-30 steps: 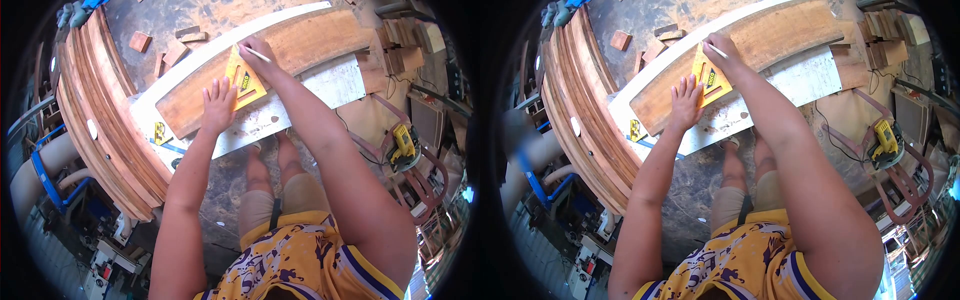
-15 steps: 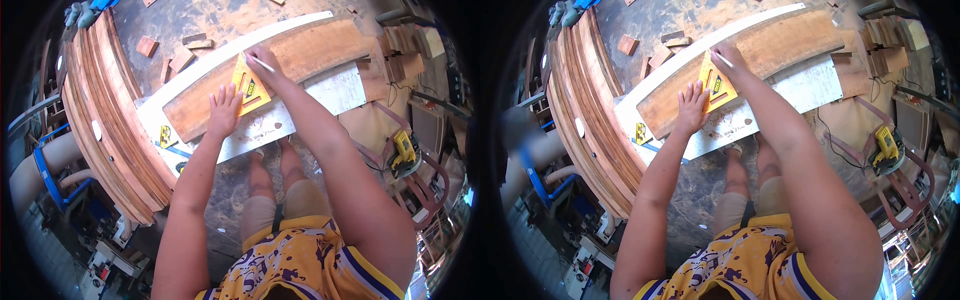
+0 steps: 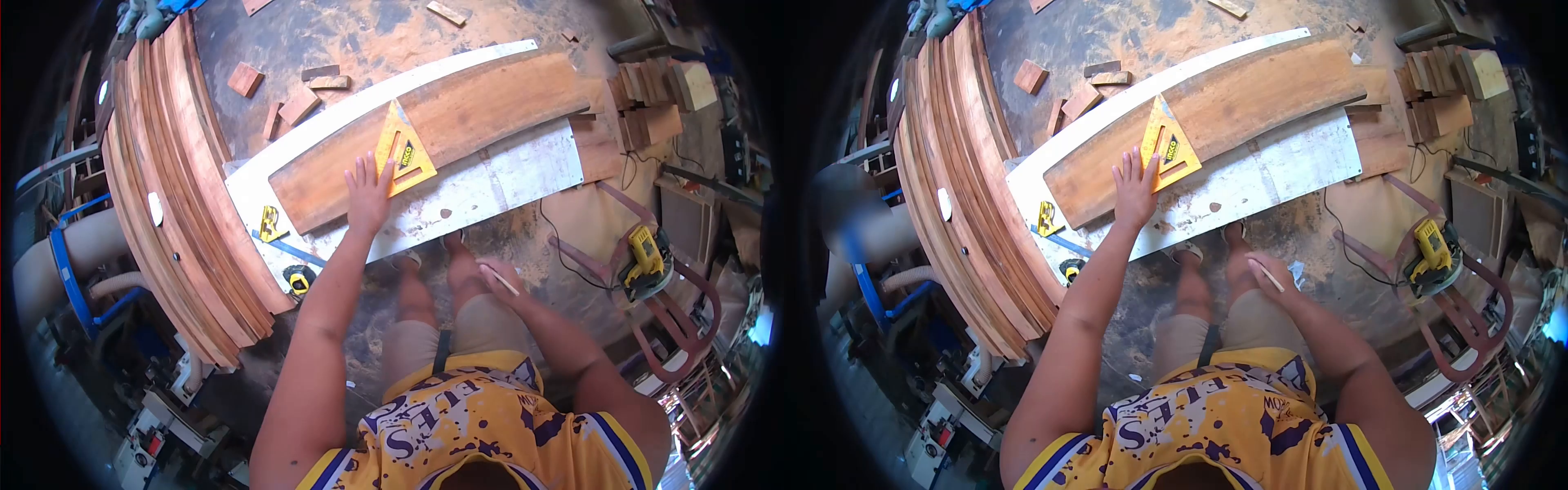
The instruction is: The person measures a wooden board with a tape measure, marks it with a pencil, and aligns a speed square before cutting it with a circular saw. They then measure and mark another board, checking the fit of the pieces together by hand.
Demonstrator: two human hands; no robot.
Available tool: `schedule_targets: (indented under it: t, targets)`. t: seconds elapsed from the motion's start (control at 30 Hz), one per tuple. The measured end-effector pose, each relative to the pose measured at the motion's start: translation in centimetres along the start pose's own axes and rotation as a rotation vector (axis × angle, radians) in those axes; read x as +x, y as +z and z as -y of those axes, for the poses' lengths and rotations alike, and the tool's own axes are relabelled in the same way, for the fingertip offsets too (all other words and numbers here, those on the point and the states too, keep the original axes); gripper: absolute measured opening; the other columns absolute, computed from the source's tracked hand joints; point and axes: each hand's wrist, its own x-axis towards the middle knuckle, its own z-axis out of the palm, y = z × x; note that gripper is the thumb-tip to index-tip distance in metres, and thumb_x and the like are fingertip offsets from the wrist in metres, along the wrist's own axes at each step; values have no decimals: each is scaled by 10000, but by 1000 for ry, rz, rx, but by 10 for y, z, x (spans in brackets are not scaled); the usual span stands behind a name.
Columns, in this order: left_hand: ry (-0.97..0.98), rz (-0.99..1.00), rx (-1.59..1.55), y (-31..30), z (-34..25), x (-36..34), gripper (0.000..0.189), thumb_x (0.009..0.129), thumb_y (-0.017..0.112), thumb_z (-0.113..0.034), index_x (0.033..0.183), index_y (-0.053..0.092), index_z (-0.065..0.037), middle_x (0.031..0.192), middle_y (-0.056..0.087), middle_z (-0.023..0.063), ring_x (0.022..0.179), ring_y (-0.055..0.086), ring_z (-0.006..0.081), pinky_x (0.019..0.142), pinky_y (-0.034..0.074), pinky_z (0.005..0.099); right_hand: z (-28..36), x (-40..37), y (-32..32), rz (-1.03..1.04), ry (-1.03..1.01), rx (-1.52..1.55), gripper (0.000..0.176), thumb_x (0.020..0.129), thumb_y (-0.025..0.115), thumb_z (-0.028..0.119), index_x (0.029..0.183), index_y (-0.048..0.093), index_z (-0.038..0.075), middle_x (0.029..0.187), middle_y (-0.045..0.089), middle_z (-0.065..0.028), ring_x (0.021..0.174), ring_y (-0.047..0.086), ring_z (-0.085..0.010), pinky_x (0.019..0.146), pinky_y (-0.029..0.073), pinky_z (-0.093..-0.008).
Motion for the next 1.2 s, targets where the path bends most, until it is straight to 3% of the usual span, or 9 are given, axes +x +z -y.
schedule_targets:
  t: [0.13,0.27,0.43,0.5,0.7,0.77,0.83,1.03,1.2]
  targets:
    - [-16,-102,-172,8,-28,-51,726,765,577,27,1445,388,-143,1492,258,300,1379,245,512,1118,213,610,5,24,-2,84,123,174,280,985,537,253,1114,623,20,930,662,-81,800,638,-153,689,513,-268]
    - [46,-140,-471,6,-74,-131,662,779,588,31,1402,452,-147,1455,320,301,1342,293,534,1096,311,556,53,56,-2,60,333,552,361,950,605,234,1230,544,13,1004,645,-54,878,624,-131,733,524,-252]
    - [97,62,-521,17,-110,-158,619,810,645,-82,1398,481,-182,1486,306,267,1359,323,470,1132,277,494,27,82,28,241,207,429,339,923,637,146,1214,538,4,1006,637,-73,892,614,-124,763,515,-249]
    - [96,90,-527,11,-97,-146,611,824,657,-134,1403,474,-197,1486,307,263,1360,323,463,1130,275,496,10,80,25,-51,180,443,284,937,599,99,1195,525,4,989,633,-85,874,616,-132,737,526,-267]
    - [-787,-174,-63,7,11,-160,809,800,702,-427,1477,329,-191,1569,149,222,1451,130,411,1130,164,601,-7,109,-37,-621,153,649,246,1000,495,176,1178,505,6,1029,612,-107,852,628,-170,681,546,-312]
    - [-1082,-118,36,-2,55,-182,833,811,704,-402,1497,278,-200,1581,87,228,1461,81,404,1116,190,616,-21,131,-53,-548,133,550,300,999,506,220,1194,511,-9,1043,611,-92,907,612,-167,740,530,-307]
    - [-1278,-103,-10,-15,83,-197,839,771,742,-365,1464,319,-154,1495,253,260,1386,267,431,1078,332,513,1,131,-53,-466,217,436,344,1001,510,254,1203,510,-24,1019,605,-88,886,594,-155,774,495,-287]
    - [-1115,-100,-422,-5,128,-243,723,732,764,-276,1355,439,-109,1359,408,241,1178,492,427,990,429,435,-18,110,-36,-712,-192,-142,371,988,520,239,1229,500,-42,1036,569,-101,912,544,-167,807,448,-291]
    - [-975,-140,-1379,-53,34,-212,606,794,708,-160,1345,464,-95,1233,545,120,1120,532,224,968,441,349,75,46,70,53,-157,-85,672,816,775,191,1365,430,16,1317,517,-147,1234,487,-235,997,425,-339]
